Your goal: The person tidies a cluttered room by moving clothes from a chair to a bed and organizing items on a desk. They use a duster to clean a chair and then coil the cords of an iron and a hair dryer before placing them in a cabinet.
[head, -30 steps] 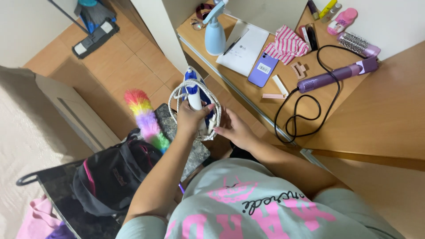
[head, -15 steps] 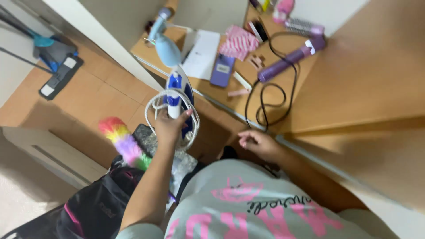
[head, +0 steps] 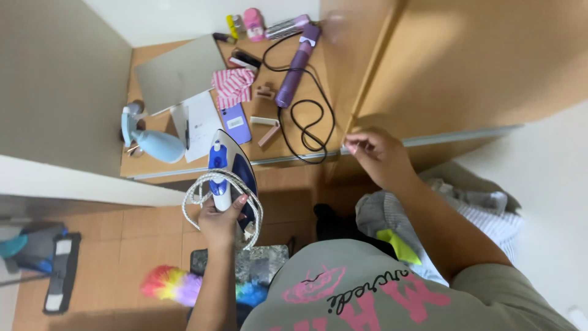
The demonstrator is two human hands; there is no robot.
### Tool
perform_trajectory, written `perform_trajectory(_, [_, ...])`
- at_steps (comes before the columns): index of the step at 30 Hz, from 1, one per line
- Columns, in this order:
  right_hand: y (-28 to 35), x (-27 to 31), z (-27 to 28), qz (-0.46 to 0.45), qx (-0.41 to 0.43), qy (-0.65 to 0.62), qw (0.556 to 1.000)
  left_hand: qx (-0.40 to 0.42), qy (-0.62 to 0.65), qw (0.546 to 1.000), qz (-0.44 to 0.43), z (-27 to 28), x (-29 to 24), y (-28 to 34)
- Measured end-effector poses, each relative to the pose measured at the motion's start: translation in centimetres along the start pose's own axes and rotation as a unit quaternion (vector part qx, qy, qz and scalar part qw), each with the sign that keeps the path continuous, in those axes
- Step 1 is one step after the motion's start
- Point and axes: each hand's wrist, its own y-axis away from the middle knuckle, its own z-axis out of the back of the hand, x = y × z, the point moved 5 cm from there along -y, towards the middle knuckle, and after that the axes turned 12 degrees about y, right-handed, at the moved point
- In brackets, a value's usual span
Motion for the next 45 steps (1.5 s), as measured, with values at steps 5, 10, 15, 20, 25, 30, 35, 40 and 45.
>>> perform_trajectory(5, [0.7, 5.3, 5.0, 0.096, -0.141, 0.069, 0.983, 0.074, 0.068, 0.994, -0.031, -1.6, -1.2, 3.1])
perform_trajectory(10, [-0.3, 8.3, 8.7, 0.21, -0.231, 0.254, 0.915, 0.139, 0.128, 0.982, -0.025, -4.8, -1.5, 4.9])
perform_trajectory(15, [-1.5, 9.8, 8.5, 0.365, -0.232, 0.506, 0.746, 0.158, 0.124, 0.979, -0.028, -7.4, -1.3, 5.2])
perform_trajectory(20, [-2.8, 8.7, 7.0, 0.383, -0.192, 0.703, 0.567, 0.177, 0.137, 0.974, -0.032, -10.2, -2.0, 6.2])
perform_trajectory(25, [-3.6, 3.2, 3.3, 0.335, -0.035, 0.756, 0.561, 0.172, 0.149, 0.974, -0.002, -12.1, -1.3, 7.3])
perform_trajectory(30, [-0.3, -4.0, -2.9, 0.326, 0.07, 0.674, 0.659, 0.153, 0.135, 0.979, 0.008, -12.0, -0.7, 8.6])
perform_trajectory(35, [2.1, -16.5, -10.2, 0.094, 0.153, 0.389, 0.903, 0.132, 0.096, 0.986, 0.028, -10.2, 0.6, 8.7])
perform_trajectory(40, [1.6, -29.2, -15.4, -0.416, 0.08, -0.26, 0.868, 0.151, 0.11, 0.981, 0.053, -8.3, 1.1, 9.4])
perform_trajectory(45, [1.1, -35.3, -18.9, -0.462, 0.051, -0.383, 0.798, 0.126, 0.096, 0.986, 0.054, -6.8, 1.8, 9.8])
